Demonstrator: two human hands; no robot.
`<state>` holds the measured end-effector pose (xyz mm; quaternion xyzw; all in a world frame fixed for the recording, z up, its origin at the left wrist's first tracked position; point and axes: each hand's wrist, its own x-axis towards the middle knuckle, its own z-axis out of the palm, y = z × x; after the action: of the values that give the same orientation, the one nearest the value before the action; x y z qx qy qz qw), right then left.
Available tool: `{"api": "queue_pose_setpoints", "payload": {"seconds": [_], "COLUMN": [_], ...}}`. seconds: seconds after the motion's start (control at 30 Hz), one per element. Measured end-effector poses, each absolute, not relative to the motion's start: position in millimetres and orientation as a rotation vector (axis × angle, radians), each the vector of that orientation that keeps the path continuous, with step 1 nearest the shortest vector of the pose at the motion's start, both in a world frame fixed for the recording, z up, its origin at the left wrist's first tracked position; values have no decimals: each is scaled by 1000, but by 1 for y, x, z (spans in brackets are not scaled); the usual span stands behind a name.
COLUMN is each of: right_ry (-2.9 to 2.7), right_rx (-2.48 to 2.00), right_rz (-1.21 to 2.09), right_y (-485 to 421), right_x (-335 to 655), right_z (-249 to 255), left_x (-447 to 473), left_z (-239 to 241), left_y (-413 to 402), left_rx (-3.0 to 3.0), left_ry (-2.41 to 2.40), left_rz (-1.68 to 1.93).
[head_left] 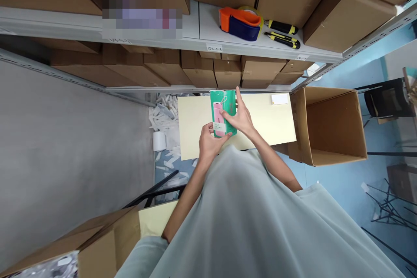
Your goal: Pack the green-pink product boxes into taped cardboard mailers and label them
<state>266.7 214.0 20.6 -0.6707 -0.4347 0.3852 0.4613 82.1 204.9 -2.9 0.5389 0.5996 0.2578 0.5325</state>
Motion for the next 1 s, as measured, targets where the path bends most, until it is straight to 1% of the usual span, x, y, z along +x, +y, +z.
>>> {"api": "queue_pose_setpoints", "payload": {"seconds": [0.07, 0.2, 0.33, 0.43, 0.5, 0.6, 0.73, 1.0], "right_ry": [-1077, -1102, -939, -845, -809, -808, -862, -1053], "right_rx": [-1637, -1583, -1473, -1431, -1412, -1376, -1375, -1464], "right_rz": [953, 1001, 1112, 1204, 1254, 1285, 1271, 1055], "right_y": [216, 212, 204, 201, 200, 198, 197, 208], "right_x": [270, 284, 292, 290, 288, 284, 285, 304], "right_z": [21, 15, 8, 9, 12, 14, 12, 22], "left_x": [79, 60, 42, 40, 44, 50, 55, 59], "left_z": [3, 4, -6, -11, -10, -8, -8, -9], "left_y": [204, 213, 223, 222, 217, 208, 202, 206], "left_rx": [1232, 912, 635, 559, 544, 531, 560, 731], "left_ry": [1333, 1140, 1073, 900, 766, 699, 791, 977], "left_rz": [630, 608, 423, 236, 185, 219, 309, 503]}}
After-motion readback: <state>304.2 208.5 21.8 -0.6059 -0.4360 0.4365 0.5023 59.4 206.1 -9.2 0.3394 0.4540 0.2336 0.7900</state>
